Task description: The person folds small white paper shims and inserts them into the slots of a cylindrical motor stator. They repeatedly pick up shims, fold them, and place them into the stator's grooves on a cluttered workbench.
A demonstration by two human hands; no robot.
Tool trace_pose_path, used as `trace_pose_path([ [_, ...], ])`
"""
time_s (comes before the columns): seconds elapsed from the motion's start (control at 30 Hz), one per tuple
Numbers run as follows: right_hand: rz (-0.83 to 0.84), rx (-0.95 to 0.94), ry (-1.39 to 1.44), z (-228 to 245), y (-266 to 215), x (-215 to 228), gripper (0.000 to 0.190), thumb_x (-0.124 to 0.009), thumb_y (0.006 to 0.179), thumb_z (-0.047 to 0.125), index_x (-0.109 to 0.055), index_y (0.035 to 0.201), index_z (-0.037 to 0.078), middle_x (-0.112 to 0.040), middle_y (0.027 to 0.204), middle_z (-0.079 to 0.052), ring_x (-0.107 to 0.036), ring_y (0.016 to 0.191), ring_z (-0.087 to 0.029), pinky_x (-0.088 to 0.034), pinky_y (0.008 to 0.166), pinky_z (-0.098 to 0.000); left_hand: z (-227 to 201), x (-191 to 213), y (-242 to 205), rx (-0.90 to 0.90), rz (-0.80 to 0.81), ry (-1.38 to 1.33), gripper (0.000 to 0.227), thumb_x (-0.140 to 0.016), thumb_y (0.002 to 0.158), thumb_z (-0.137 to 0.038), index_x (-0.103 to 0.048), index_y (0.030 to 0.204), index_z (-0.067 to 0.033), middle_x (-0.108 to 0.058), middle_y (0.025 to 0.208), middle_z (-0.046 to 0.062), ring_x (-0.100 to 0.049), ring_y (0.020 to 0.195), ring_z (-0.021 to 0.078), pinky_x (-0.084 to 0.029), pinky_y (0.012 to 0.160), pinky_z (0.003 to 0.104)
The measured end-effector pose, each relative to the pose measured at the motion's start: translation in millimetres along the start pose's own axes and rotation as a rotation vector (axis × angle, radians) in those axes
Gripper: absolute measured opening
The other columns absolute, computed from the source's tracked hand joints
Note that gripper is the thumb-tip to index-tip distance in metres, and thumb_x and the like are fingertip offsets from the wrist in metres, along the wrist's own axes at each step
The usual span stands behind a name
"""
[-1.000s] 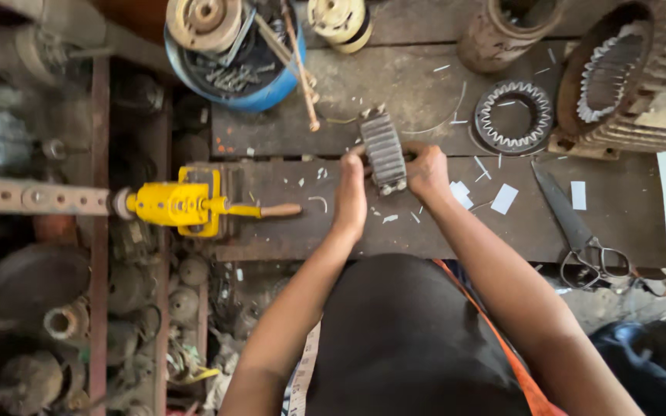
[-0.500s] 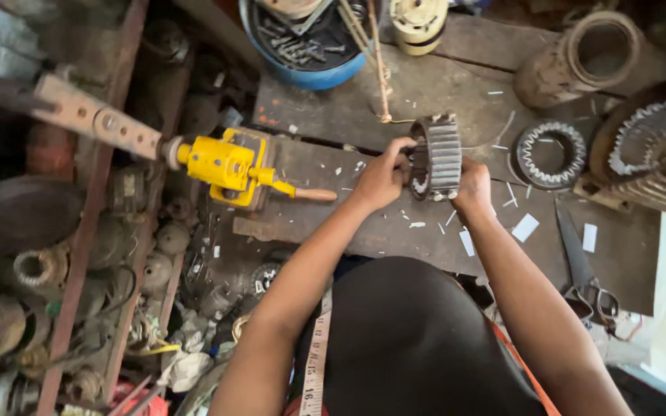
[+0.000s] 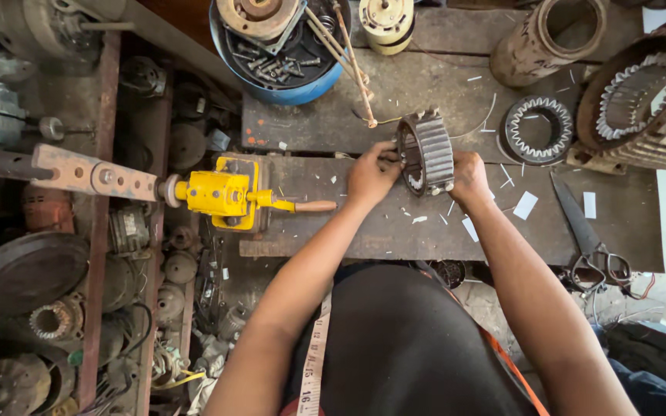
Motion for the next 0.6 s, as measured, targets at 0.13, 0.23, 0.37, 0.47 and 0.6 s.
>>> trace_pose_path([
  [0.13,-0.002,-0.133,0.020,-9,-4,-1,0.019,-0.074,0.083,0.018,-0.074,0.089,0.000,-0.072,0.083,-0.023,-0.073,0.076,-0.032,-0.054,0.070,-0.0397,12,-5,3,0.007,0.025,0.023,0.039,-0.077,0.081,-0.010,-0.069,0.119,-0.0118,-0.079,0.097,0.003,-0.073,0.072,0.0153,-0.056,0.069,0.032],
  [0.23,-0.030,-0.146,0.092,-7,-9,2,0.021,-0.073,0.085,0.018,-0.074,0.095,0.000,-0.072,0.085,-0.024,-0.073,0.076,-0.031,-0.054,0.072,-0.0387,22,-10,5,-0.008,0.023,-0.065,0.036,-0.081,0.083,-0.014,-0.069,0.116,-0.0110,-0.079,0.095,0.004,-0.073,0.074,0.0143,-0.057,0.070,0.031],
  [0.37,-0.036,-0.207,0.208,-1,-10,3,0.026,-0.075,0.079,0.020,-0.075,0.099,0.003,-0.075,0.087,-0.020,-0.075,0.079,-0.030,-0.054,0.072,-0.0376,22,-6,5,0.022,-0.045,-0.014,0.031,-0.085,0.077,-0.014,-0.073,0.106,-0.0093,-0.078,0.087,0.007,-0.074,0.072,0.0164,-0.057,0.069,0.032],
  [0.47,-0.028,-0.211,0.105,1,-8,6,0.025,-0.076,0.085,0.022,-0.077,0.101,0.003,-0.073,0.089,-0.023,-0.074,0.081,-0.032,-0.054,0.075,-0.0375,18,-7,7,0.071,-0.078,0.075,0.028,-0.087,0.076,-0.014,-0.076,0.101,-0.0080,-0.077,0.083,0.009,-0.073,0.070,0.0176,-0.056,0.066,0.033],
  [0.6,-0.046,-0.176,0.130,2,-10,14,0.027,-0.074,0.086,0.020,-0.076,0.108,0.004,-0.074,0.092,-0.022,-0.074,0.083,-0.031,-0.055,0.076,-0.0372,19,-9,11,0.090,0.016,0.054,0.029,-0.087,0.074,-0.013,-0.074,0.099,-0.0060,-0.078,0.085,0.010,-0.074,0.073,0.0174,-0.057,0.067,0.033],
])
Point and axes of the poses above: each hand's wrist, its own y-axis towards the middle knuckle, its own x-axis out of the back of the hand, z = x × y, the point moved 9 cm from there along y, towards the middle knuckle
